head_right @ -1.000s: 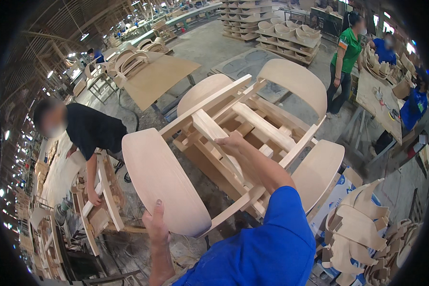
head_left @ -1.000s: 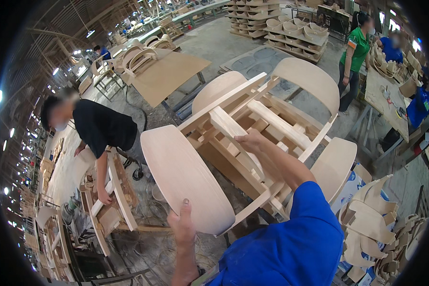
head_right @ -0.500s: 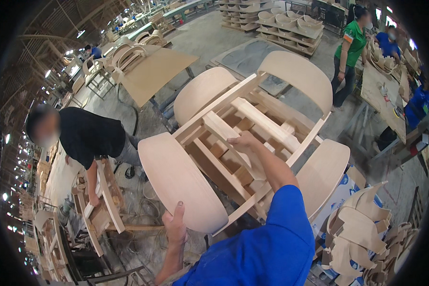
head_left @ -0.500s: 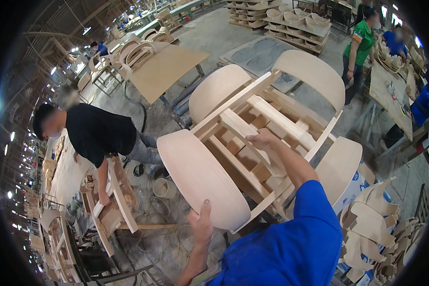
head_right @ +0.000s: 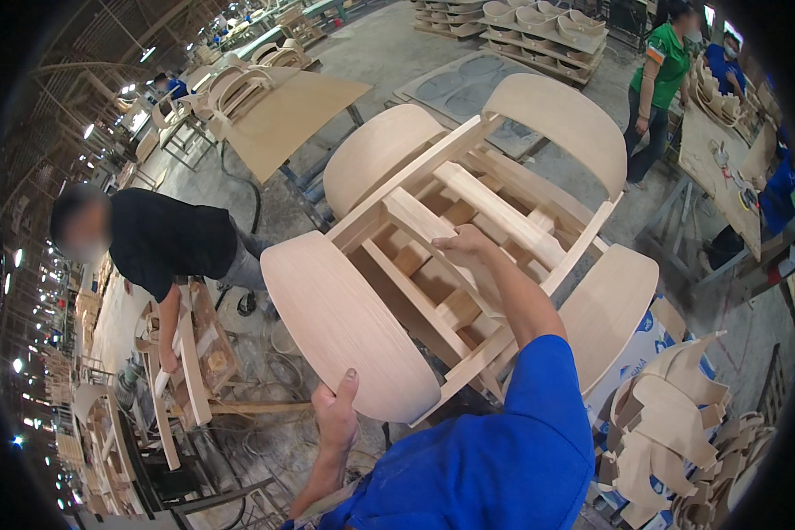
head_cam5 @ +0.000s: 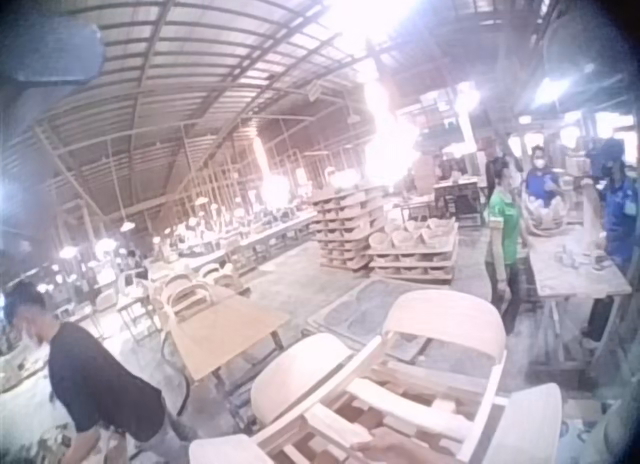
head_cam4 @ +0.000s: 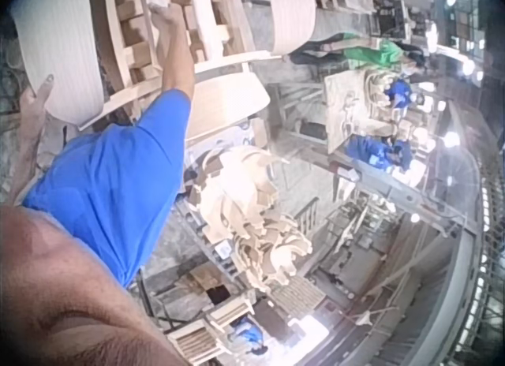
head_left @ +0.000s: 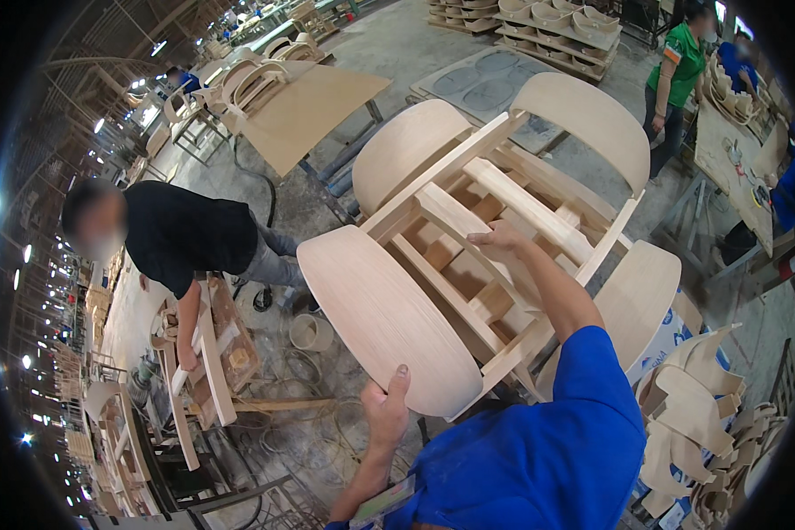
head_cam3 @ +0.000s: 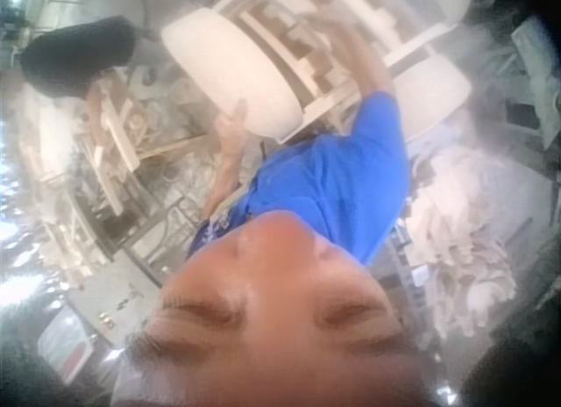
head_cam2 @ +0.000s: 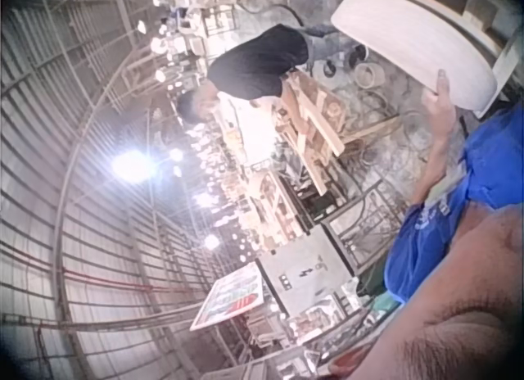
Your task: The person assembles wooden chair frames by attaching curved backrest pieces to the frame structure. They repeatedly pick up backrests, align them with the frame, and secure them in place. The person moves between workstations and stacks completed frames.
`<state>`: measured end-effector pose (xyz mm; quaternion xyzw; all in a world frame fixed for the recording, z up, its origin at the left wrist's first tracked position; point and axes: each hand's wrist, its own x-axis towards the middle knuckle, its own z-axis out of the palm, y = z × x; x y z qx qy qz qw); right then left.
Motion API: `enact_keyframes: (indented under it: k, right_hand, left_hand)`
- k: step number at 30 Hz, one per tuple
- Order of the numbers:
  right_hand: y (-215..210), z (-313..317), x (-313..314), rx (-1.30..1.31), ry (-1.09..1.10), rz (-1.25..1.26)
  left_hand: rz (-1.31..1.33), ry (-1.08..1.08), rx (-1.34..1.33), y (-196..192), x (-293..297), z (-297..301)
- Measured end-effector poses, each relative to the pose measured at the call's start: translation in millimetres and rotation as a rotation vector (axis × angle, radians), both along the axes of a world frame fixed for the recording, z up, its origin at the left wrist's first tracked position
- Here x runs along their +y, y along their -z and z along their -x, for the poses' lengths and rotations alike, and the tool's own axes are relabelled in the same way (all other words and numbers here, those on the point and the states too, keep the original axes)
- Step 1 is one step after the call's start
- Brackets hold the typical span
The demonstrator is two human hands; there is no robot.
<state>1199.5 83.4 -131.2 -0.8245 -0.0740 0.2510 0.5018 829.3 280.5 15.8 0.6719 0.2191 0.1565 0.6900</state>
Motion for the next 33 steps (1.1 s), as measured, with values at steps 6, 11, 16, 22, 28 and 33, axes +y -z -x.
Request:
enact_keyframes:
  k: [6, 11, 16, 22, 28, 33]
  right_hand:
    - [0, 4, -1, -0.179, -0.020, 0.224]
    - [-10, 32, 20, -0.451, 0.162, 0.296]
    - [-62, 97, -4, -0.380, 0.655, -0.354]
    - [-132, 289, -21, -0.355, 0.491, -0.776]
    - [-129, 514, -114, -0.289, 0.674, -0.822]
    - [-132, 668, -183, -0.378, 0.803, -1.345]
  left_hand:
    - [-0.160, 0.118, 0.075, -14, 9, 8]
    - [-0.072, 0.360, 0.108, 17, 39, 45]
    - [0.083, 0.626, 0.116, 48, 52, 72]
    - [0.076, 0.805, 0.168, 63, 70, 139]
    - [-0.057, 1.169, 0.245, 51, 14, 175]
    - [-0.145, 1.533, 0.307, 62, -48, 213]
